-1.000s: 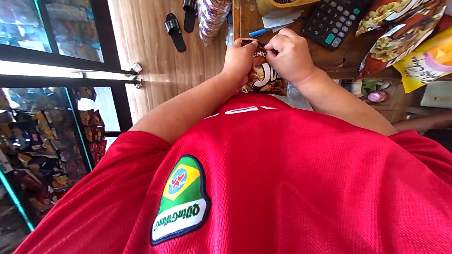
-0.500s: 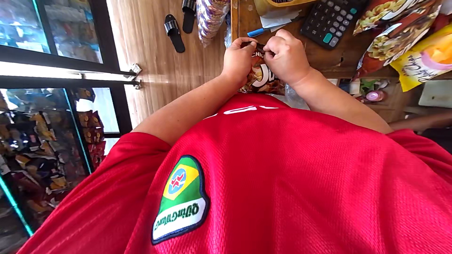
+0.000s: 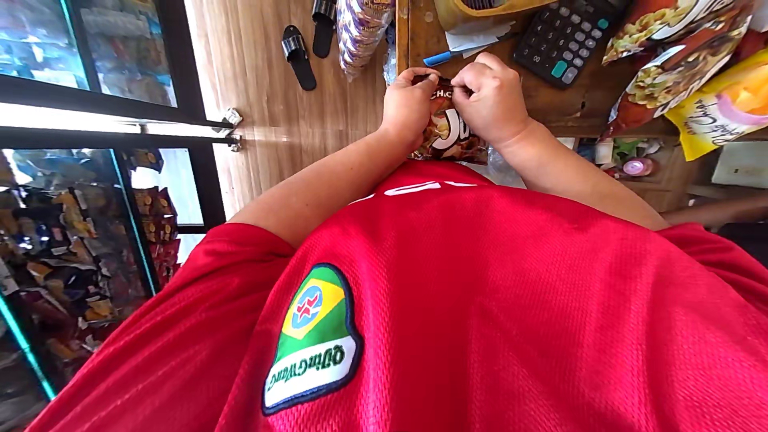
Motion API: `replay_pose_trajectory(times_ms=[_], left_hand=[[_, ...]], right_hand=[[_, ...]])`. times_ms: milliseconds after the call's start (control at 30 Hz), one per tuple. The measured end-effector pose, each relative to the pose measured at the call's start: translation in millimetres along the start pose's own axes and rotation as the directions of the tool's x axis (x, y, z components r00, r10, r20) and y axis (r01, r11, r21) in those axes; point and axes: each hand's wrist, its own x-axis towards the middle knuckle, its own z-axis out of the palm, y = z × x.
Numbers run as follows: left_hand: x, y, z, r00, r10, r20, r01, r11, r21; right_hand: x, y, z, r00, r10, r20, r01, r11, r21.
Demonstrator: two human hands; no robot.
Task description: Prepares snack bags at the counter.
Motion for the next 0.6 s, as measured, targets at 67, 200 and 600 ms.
replay_pose_trajectory(times_ms=[67, 200, 600], left_hand=[[0.8, -0.7, -0.3, 1.000, -0.002, 0.000, 0.002, 1.000, -0.014], [1.3, -2.1, 1.1, 1.000, 0.019, -0.016, -0.019, 1.000, 0.024], [1.4, -3.9, 0.4, 1.000, 0.022, 0.002, -0.022, 1.000, 0.021]], right_hand=[[-0.1, -0.1, 0.6, 1.000, -0.010, 0.002, 0.010, 1.000, -0.011], [-0.5, -3.4, -0.7, 0.999, 0.000, 0.033, 0.001, 0.999, -0.047], [-1.0, -1.6, 0.1, 1.000, 0.009, 0.018, -0.008, 0.999, -0.052]])
